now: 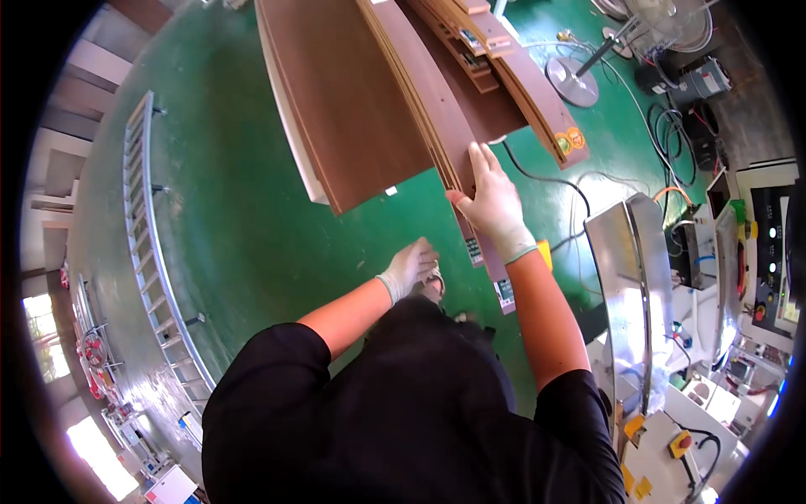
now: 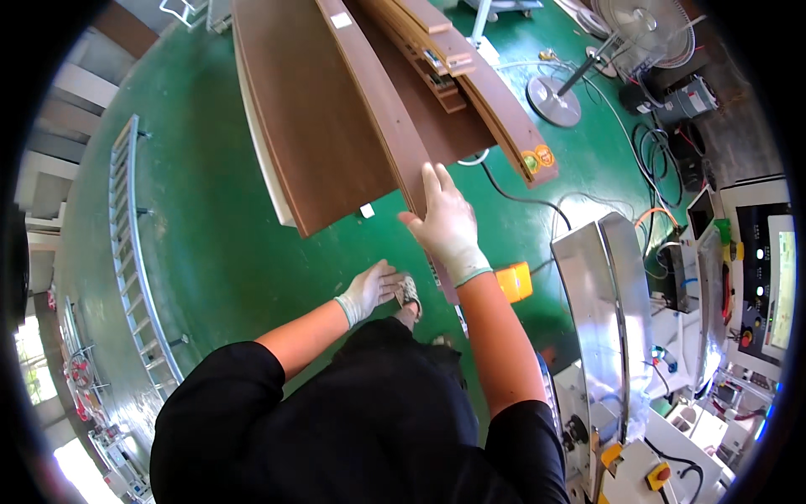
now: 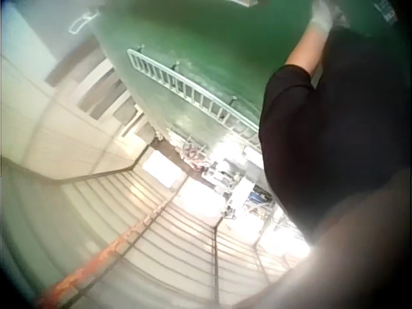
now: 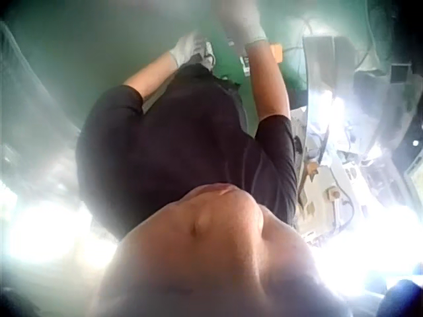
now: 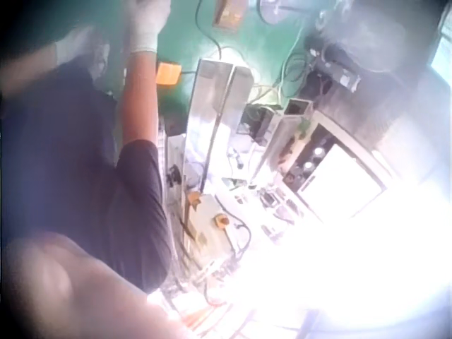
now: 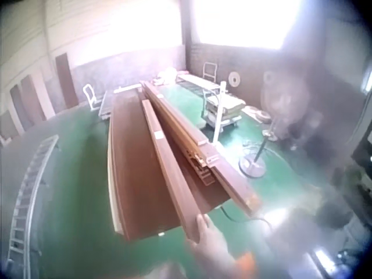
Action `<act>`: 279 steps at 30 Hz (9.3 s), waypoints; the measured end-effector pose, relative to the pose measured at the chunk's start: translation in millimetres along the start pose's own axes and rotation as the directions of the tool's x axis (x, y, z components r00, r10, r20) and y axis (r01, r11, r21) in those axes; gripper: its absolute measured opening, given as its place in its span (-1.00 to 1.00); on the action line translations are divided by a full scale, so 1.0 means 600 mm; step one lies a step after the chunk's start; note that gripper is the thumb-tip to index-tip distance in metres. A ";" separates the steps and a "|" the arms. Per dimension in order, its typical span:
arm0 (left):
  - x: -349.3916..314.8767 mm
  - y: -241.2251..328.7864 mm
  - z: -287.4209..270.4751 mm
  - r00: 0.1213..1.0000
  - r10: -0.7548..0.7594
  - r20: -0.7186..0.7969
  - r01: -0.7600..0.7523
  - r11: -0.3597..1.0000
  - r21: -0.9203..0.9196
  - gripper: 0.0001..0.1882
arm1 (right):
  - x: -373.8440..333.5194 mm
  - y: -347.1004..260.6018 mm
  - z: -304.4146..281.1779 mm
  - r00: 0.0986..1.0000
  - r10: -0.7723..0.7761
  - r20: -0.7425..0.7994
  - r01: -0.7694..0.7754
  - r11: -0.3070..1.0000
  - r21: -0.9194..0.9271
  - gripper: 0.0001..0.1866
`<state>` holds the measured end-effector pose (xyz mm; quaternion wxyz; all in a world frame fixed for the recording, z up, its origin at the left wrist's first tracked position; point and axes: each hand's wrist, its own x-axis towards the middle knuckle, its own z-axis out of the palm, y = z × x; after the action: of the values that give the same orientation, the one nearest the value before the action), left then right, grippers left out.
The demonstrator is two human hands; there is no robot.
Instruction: The person picks up thin wood panels from a stack and feeds them individually into a large industrial machine.
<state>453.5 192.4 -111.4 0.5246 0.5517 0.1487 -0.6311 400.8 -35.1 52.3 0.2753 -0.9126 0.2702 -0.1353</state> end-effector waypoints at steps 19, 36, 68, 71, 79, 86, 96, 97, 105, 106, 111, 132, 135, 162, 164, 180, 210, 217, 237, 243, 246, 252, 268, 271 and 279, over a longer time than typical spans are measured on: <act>-0.159 -0.104 0.138 0.934 0.259 0.248 -0.219 0.960 -0.177 -0.33 | -0.857 -0.001 -0.159 0.948 0.304 -0.097 -0.303 0.953 0.027 -0.25; -0.358 -0.416 0.330 0.776 -0.145 0.614 0.309 0.936 -0.169 -0.02 | -1.729 -0.238 -0.075 0.334 0.612 -0.717 -0.942 0.189 -0.278 -0.05; -0.269 -0.589 0.792 0.385 -0.531 0.755 -0.829 -0.558 0.031 -0.40 | -1.523 -0.574 0.219 -0.465 0.845 -0.265 -0.802 -0.275 0.530 -0.31; -0.217 -0.561 0.821 0.629 -0.474 0.616 -0.776 -0.329 0.539 -0.41 | -1.399 -0.311 0.023 -0.357 0.895 -0.268 -0.755 -0.107 0.647 -0.44; -0.150 -0.642 0.818 0.532 -0.378 0.758 -0.778 0.136 0.614 -0.53 | -1.272 -0.030 -0.041 -0.236 0.967 -0.100 -0.736 -0.110 0.668 -0.39; -0.150 -0.660 0.831 0.491 -0.333 0.805 -0.828 0.108 0.550 -0.57 | -1.231 -0.048 -0.061 -0.309 0.943 -0.124 -0.777 -0.175 0.605 -0.38; -0.156 -0.691 0.869 0.375 -0.451 0.810 -0.916 -0.044 0.399 -0.58 | -1.259 -0.036 -0.053 -0.340 0.937 -0.083 -0.703 -0.195 0.684 -0.32; -0.155 -0.699 0.872 0.376 -0.446 0.812 -0.915 -0.044 0.400 -0.58 | -1.266 -0.032 -0.061 -0.330 0.940 -0.085 -0.714 -0.190 0.674 -0.31; -0.195 -0.784 0.904 0.566 -0.469 0.678 -0.661 0.234 0.713 -0.56 | -1.361 -0.014 -0.078 -0.353 0.935 -0.041 -0.698 -0.234 0.677 -0.24; -0.197 -0.798 0.910 0.596 -0.505 0.624 -0.599 0.238 0.765 -0.56 | -1.374 -0.009 -0.084 -0.351 0.936 -0.036 -0.683 -0.230 0.693 -0.23; -0.210 -0.878 0.938 0.564 -0.492 0.663 -0.664 0.206 0.719 -0.58 | -1.450 0.010 -0.114 -0.328 0.944 -0.044 -0.639 -0.187 0.746 -0.23; -0.307 -1.187 1.054 0.448 -0.811 0.376 -0.241 0.295 0.924 -0.43 | -1.769 0.149 -0.288 -0.495 0.843 -0.210 -0.667 -0.214 0.714 -0.50; -0.275 -1.152 1.024 0.412 -0.818 0.401 -0.554 0.124 0.823 -0.46 | -1.764 0.221 -0.330 -0.392 0.621 -0.679 -0.906 -0.132 0.403 -0.57; -0.066 -0.091 0.285 0.564 0.783 -0.263 -0.672 0.620 0.405 -0.49 | -1.113 0.351 -0.245 0.695 0.578 -0.428 -0.650 0.760 -0.029 -0.68; -0.097 -0.075 0.299 0.721 0.661 -0.208 -0.551 0.729 0.406 -0.55 | -1.038 0.314 -0.252 0.719 0.602 -0.348 -0.652 0.757 -0.036 -0.70; -0.195 -0.228 0.290 0.942 0.153 0.299 -0.210 0.963 0.169 -0.47 | -0.611 0.176 -0.183 0.968 0.249 -0.038 -0.209 0.878 0.430 -0.59; -0.275 -0.442 0.364 0.401 -0.686 0.607 0.209 0.714 0.668 -0.50 | -1.607 -0.131 -0.159 -0.026 0.747 -0.664 -0.993 0.060 0.106 -0.35; -0.338 -0.589 0.381 0.229 -0.909 0.348 0.146 0.386 0.911 -0.49 | -1.687 -0.495 0.119 -0.495 0.609 -0.619 -0.854 -0.212 0.474 -0.31; -0.340 -0.806 0.304 0.049 -0.973 -0.225 -0.360 -0.227 0.905 -0.30 | -1.493 -0.653 0.346 -0.643 0.346 -0.683 -0.714 -0.593 0.372 -0.66; -0.360 -0.711 0.440 0.223 -0.966 -0.133 -0.919 -0.254 0.303 -0.38 | -1.308 -0.306 0.041 -0.409 0.896 -0.176 -0.594 -0.115 0.796 -0.59; -0.397 -0.621 0.567 0.295 -0.923 0.246 -0.955 -0.296 0.035 -0.42 | -1.319 -0.185 0.058 -0.107 0.988 0.108 -0.458 -0.145 0.877 -0.43; -0.219 -0.552 0.758 0.237 -0.147 0.960 -0.970 0.010 0.241 -0.65 | -1.268 -0.121 0.001 -0.104 0.994 0.023 -0.665 -0.086 0.742 -0.39; -0.172 -0.644 0.869 0.682 -0.570 0.458 -0.055 0.584 0.810 -0.71 | -1.254 -0.097 -0.002 -0.403 0.915 -0.021 -0.633 -0.262 0.729 -0.40; -0.161 -0.657 0.873 0.625 -0.645 0.440 -0.031 0.543 0.839 -0.66 | -1.257 -0.090 -0.012 -0.401 0.916 -0.004 -0.609 -0.263 0.748 -0.34; -0.183 -0.701 0.904 0.626 -0.669 0.400 0.047 0.544 0.838 -0.70 | -1.372 -0.092 0.067 -0.370 0.929 0.010 -0.621 -0.255 0.741 -0.23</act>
<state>-204.6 1.5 5.9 0.0990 0.3944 -0.2170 -0.8875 -233.1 488.6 -29.2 0.3645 -0.1531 0.8901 -0.2270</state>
